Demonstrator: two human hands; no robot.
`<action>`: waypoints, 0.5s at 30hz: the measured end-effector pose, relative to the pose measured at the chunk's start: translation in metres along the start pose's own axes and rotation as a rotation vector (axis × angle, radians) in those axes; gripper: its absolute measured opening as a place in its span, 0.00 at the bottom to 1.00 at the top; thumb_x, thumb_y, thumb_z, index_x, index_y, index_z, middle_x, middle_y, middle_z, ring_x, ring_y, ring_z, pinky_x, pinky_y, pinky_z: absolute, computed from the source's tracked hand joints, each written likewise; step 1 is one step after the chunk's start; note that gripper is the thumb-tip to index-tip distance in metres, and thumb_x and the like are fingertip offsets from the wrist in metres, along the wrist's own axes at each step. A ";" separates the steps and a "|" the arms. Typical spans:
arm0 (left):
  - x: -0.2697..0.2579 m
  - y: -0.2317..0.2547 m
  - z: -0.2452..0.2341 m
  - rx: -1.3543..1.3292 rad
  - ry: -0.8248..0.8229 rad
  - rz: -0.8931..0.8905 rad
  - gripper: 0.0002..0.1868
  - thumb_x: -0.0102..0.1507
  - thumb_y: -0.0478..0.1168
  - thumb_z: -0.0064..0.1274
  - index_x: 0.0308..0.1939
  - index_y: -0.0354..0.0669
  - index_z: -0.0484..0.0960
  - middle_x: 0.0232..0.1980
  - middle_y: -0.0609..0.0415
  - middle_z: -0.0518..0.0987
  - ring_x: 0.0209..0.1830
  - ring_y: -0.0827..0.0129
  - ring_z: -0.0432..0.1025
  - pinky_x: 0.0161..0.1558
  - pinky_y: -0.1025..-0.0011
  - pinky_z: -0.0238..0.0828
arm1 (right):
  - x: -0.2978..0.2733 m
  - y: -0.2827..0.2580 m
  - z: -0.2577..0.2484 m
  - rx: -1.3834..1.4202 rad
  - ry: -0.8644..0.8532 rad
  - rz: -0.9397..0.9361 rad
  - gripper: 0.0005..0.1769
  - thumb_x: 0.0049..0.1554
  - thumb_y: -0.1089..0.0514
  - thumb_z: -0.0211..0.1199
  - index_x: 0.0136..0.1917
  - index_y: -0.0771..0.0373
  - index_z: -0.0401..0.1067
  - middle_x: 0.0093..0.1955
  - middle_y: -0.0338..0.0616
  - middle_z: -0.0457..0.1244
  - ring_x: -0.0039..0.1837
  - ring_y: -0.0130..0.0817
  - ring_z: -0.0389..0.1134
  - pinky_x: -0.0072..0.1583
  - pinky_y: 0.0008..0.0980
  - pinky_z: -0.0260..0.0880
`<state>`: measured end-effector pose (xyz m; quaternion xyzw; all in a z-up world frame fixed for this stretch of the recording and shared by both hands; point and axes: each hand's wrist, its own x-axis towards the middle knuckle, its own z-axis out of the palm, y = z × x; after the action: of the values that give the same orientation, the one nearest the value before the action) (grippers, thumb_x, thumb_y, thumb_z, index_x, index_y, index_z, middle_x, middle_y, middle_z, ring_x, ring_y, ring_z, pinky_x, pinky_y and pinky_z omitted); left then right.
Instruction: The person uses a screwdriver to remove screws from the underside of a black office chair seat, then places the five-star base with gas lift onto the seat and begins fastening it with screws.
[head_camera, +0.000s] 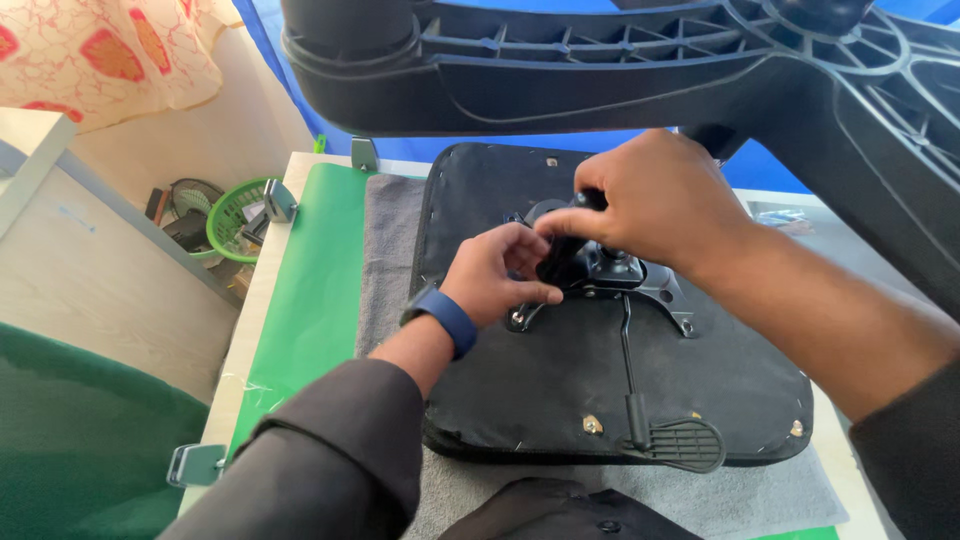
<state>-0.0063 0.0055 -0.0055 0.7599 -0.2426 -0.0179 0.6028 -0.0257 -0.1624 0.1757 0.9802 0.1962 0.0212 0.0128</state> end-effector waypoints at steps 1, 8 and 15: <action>-0.002 0.000 0.003 0.009 0.001 -0.027 0.25 0.48 0.34 0.74 0.47 0.35 0.82 0.38 0.51 0.85 0.38 0.73 0.79 0.44 0.73 0.79 | 0.000 -0.002 0.003 -0.118 -0.096 0.191 0.30 0.56 0.29 0.71 0.46 0.60 0.82 0.39 0.49 0.71 0.45 0.43 0.73 0.51 0.36 0.72; 0.001 -0.001 0.001 -0.157 -0.059 -0.014 0.18 0.57 0.33 0.65 0.51 0.37 0.83 0.39 0.56 0.86 0.40 0.76 0.82 0.45 0.75 0.79 | 0.002 0.005 -0.007 0.495 0.133 -0.466 0.28 0.53 0.36 0.65 0.54 0.60 0.76 0.47 0.48 0.67 0.44 0.40 0.71 0.44 0.35 0.72; -0.010 0.008 0.013 0.109 0.125 -0.076 0.19 0.52 0.35 0.70 0.45 0.34 0.85 0.34 0.50 0.85 0.33 0.71 0.80 0.41 0.73 0.79 | 0.005 0.005 0.004 0.021 0.084 -0.082 0.23 0.54 0.38 0.73 0.47 0.60 0.81 0.43 0.48 0.70 0.45 0.43 0.71 0.47 0.40 0.69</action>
<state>-0.0216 -0.0035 -0.0038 0.8000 -0.1761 0.0198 0.5733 -0.0191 -0.1649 0.1725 0.9697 0.2368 0.0597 -0.0050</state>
